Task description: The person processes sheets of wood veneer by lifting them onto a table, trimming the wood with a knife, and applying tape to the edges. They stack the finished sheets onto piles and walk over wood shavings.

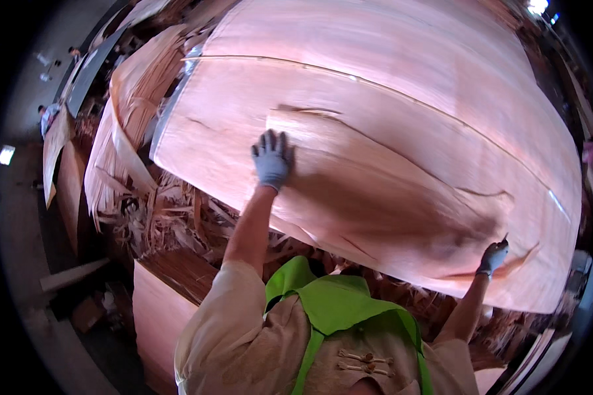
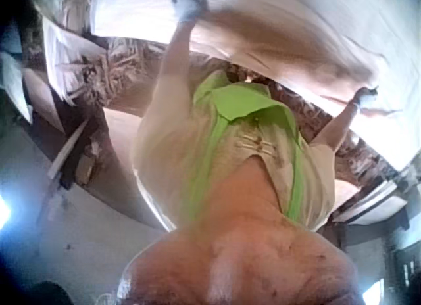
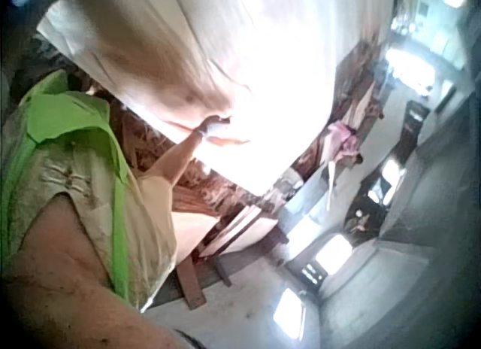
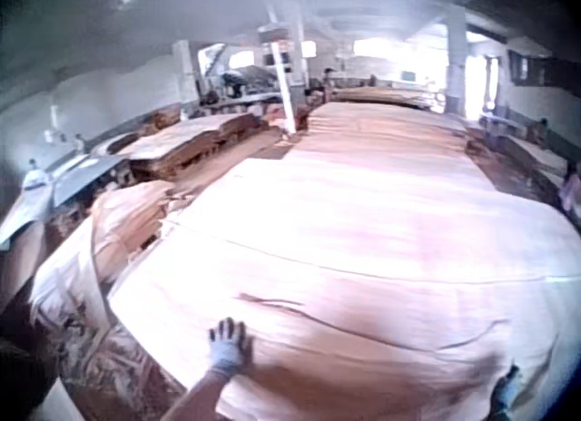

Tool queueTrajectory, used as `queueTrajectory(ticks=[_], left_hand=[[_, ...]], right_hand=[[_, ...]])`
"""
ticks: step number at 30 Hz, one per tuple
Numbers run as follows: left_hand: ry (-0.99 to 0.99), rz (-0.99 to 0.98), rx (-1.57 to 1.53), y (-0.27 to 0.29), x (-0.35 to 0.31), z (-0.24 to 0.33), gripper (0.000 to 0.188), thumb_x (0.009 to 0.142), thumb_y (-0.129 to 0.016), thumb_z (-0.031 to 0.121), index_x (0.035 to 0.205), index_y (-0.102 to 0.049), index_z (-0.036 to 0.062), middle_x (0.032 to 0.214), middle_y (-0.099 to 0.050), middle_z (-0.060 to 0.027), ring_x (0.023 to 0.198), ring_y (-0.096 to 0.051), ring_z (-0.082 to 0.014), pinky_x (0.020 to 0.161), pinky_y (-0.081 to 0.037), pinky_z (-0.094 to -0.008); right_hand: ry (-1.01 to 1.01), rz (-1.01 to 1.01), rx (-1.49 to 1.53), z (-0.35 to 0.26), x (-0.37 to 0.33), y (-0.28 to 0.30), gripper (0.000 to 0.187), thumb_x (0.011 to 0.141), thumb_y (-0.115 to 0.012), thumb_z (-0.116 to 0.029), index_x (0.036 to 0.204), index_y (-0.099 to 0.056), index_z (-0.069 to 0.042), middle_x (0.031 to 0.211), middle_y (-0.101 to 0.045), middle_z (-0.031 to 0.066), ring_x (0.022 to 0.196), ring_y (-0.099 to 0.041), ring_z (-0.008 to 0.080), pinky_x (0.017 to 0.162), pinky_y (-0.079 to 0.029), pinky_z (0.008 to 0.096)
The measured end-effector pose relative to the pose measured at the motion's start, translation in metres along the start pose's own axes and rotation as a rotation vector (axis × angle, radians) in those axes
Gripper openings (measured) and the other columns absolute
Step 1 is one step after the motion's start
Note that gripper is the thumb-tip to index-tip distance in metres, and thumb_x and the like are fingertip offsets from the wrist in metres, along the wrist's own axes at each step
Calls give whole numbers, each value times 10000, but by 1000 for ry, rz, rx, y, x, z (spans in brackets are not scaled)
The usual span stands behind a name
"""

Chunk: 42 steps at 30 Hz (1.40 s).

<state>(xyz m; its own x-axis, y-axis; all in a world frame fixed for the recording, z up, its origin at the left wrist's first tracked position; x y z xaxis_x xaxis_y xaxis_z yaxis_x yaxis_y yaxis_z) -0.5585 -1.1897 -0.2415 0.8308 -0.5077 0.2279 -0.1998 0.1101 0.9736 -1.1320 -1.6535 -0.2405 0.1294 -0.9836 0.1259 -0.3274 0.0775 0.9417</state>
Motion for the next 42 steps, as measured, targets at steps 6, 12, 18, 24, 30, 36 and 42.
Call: queueTrajectory(ticks=[6,12,18,24,30,36,42], left_hand=[[-591,21,-374,21,-59,48,446,761,-555,192,1195,-514,95,1225,-487,-132,1188,-412,-305,1012,-292,-465],[-137,265,-459,-1,9,-45,376,755,-548,162,1118,-551,66,1185,-524,-136,1115,-467,-318,912,-377,-435],[-67,276,-415,-1,11,-46,328,761,-546,149,1078,-581,74,1122,-578,-114,1058,-520,-318,842,-415,-446],[-90,255,-392,11,18,-44,328,765,-541,165,1082,-584,96,1175,-564,-96,1067,-516,-308,837,-411,-444],[-135,162,-308,15,22,-35,409,781,-523,220,1174,-545,107,1278,-494,-120,1168,-440,-342,957,-306,-498],[-35,-181,-626,37,40,50,363,764,-516,124,1107,-467,14,1104,-481,-194,1047,-443,-364,947,-320,-441],[-264,-58,-7,-8,24,51,564,895,-420,386,1405,-285,186,1421,-252,-248,1317,-234,-397,1052,-192,-521]], right_hand=[[450,-773,561,-302,-160,-77,304,913,-433,-91,1186,-561,-60,692,-456,-15,604,-430,92,551,-399,237],[979,-681,108,-501,-248,-108,268,891,-442,-171,1128,-508,-66,788,-623,212,712,-613,382,615,-467,494],[1198,-602,-64,-634,-291,-151,212,849,-422,-145,962,-564,-34,737,-655,170,676,-657,333,559,-507,472],[1212,-634,-138,-643,-278,-181,232,846,-403,-148,909,-584,-17,806,-656,189,731,-658,332,621,-509,469],[1255,-640,-214,-584,-223,-141,202,849,-457,-157,917,-555,6,803,-646,199,683,-652,330,558,-513,433],[1194,-563,-52,-590,-234,-145,238,835,-457,-169,884,-658,-51,899,-663,149,775,-656,294,645,-512,431],[1251,-534,-161,-497,-171,-122,207,801,-507,-152,952,-594,-40,815,-653,161,758,-650,303,589,-493,445]])
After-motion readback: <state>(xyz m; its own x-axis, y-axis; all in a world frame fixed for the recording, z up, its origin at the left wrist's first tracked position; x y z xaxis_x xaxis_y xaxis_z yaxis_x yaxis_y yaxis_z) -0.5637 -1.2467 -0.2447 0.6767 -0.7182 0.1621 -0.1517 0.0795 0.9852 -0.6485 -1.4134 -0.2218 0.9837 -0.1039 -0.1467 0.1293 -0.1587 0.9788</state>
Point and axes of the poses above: each hand's wrist, its own x-axis towards the middle knuckle, its own y-axis out of the back of the hand, z = x × y, the point moved 4 cm from there along x, towards the middle knuckle
